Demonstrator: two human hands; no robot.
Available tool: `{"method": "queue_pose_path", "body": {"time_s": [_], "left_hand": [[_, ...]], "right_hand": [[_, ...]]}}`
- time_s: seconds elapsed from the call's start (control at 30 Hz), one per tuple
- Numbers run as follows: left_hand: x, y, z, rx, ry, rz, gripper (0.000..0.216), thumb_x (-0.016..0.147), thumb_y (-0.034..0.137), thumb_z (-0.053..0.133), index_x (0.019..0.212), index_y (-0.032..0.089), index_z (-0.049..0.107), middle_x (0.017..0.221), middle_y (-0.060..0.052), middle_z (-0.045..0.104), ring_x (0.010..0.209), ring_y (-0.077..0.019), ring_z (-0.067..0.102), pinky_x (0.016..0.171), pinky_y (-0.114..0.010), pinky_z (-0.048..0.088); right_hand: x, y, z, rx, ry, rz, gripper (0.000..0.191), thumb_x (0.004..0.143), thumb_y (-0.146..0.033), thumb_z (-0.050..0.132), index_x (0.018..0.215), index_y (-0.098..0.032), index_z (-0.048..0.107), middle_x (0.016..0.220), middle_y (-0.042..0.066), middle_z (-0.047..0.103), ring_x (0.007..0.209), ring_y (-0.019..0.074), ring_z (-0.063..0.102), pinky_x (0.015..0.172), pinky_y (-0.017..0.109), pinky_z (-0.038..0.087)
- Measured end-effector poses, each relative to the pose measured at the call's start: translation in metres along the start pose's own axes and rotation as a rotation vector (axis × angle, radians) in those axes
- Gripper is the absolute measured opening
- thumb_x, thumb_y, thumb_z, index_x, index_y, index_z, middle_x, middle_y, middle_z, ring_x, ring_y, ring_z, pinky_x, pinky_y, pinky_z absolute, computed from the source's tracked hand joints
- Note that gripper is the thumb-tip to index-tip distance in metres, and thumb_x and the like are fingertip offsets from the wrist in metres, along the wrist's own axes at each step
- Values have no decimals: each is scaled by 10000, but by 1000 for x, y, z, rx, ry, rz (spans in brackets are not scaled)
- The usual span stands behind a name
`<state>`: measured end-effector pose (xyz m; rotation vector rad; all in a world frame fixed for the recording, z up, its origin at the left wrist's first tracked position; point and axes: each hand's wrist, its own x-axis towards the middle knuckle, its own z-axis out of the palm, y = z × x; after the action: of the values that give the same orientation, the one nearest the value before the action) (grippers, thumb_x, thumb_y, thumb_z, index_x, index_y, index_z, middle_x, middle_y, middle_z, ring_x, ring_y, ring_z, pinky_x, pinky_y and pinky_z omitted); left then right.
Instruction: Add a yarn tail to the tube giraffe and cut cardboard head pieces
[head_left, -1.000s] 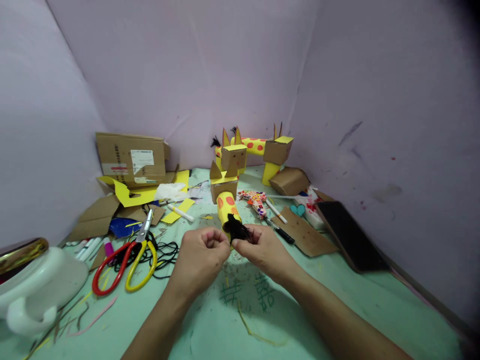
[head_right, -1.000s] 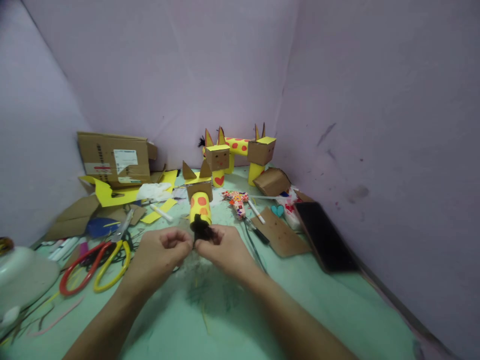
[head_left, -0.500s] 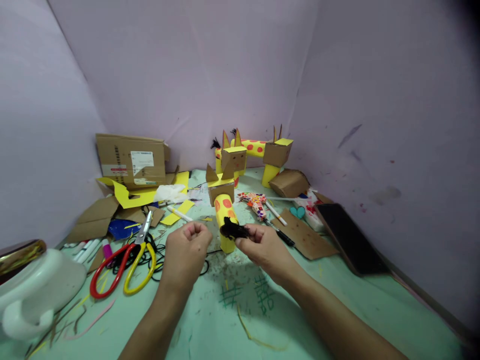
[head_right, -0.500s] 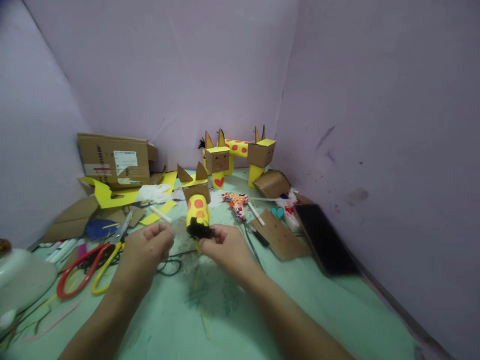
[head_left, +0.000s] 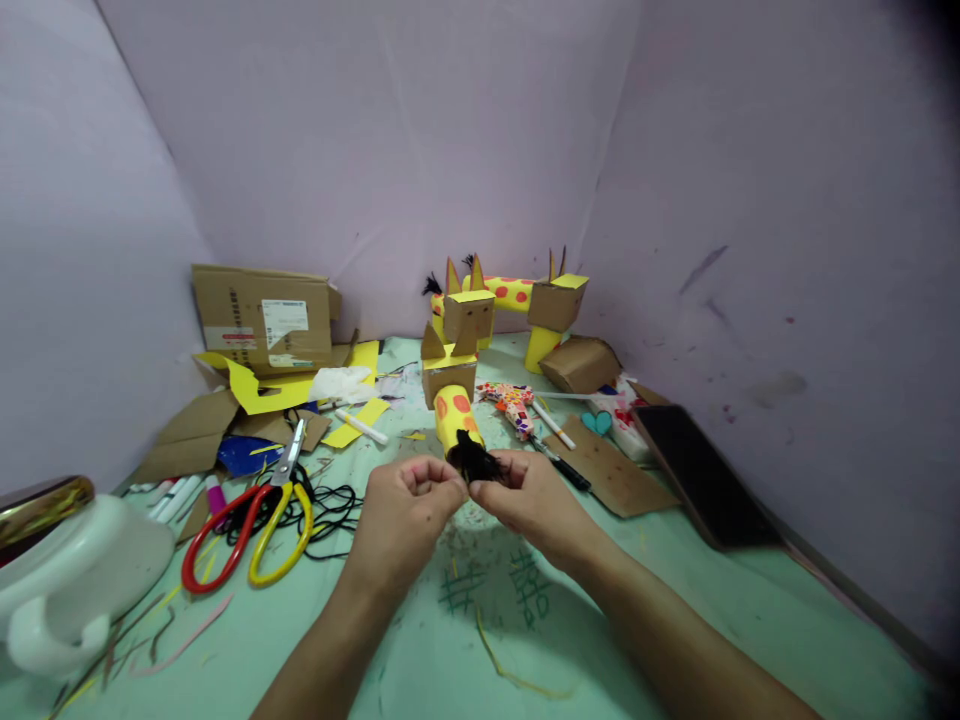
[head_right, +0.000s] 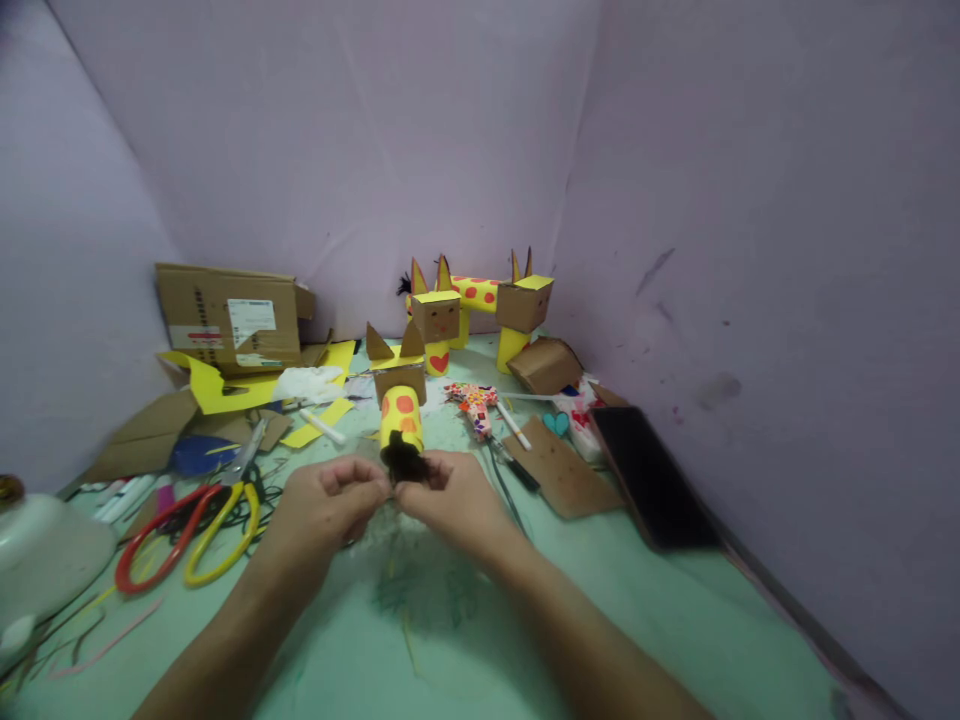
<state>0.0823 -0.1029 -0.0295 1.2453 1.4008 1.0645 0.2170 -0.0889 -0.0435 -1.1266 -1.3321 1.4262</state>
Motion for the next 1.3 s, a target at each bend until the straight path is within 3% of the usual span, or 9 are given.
{"method": "queue_pose_path", "body": {"time_s": [0.2, 0.33, 0.43, 0.7, 0.97, 1.3], "left_hand": [[1, 2, -6, -83, 7, -27, 82, 539, 213, 537, 486, 160, 503, 355, 84, 373, 362, -40, 277, 371, -175, 183], [0, 4, -4, -144, -10, -51, 120, 570, 263, 587, 575, 144, 584, 362, 83, 392, 358, -38, 286, 369, -173, 174], [-1, 4, 1, -111, -18, -64, 190, 565, 306, 625, 633, 128, 621, 356, 84, 400, 351, -40, 293, 367, -178, 177], [-1, 3, -2, -49, -19, -104, 109, 495, 215, 539, 573, 149, 580, 329, 91, 395, 338, -42, 282, 367, -183, 183], [-3, 8, -1, 50, -91, -89, 122, 535, 265, 574, 544, 143, 576, 349, 80, 412, 359, -48, 303, 390, -189, 219], [1, 1, -6, 24, -73, -71, 123, 559, 255, 538, 522, 149, 587, 339, 64, 414, 357, -60, 320, 387, -194, 210]], "right_hand": [[-1, 0, -2, 29, 16, -22, 52, 574, -222, 530, 579, -177, 503, 445, -93, 343, 413, 52, 266, 422, 220, 191], [-1, 1, -2, 38, -20, -32, 45, 588, -211, 533, 592, -172, 511, 458, -91, 344, 409, 48, 268, 416, 220, 187], [-1, 1, -2, 45, -34, -29, 58, 582, -214, 549, 578, -172, 509, 455, -91, 354, 404, 45, 270, 413, 219, 186], [-2, -1, -4, 102, 60, -29, 90, 565, -215, 558, 541, -180, 479, 420, -98, 337, 404, 47, 255, 414, 220, 172], [-3, 3, -5, 84, -50, -41, 176, 617, -305, 639, 601, -164, 534, 438, -80, 408, 402, 52, 309, 400, 213, 206], [0, 5, -2, 0, 11, -43, 87, 617, -224, 589, 592, -168, 526, 447, -89, 359, 399, 43, 267, 399, 210, 187]]}}
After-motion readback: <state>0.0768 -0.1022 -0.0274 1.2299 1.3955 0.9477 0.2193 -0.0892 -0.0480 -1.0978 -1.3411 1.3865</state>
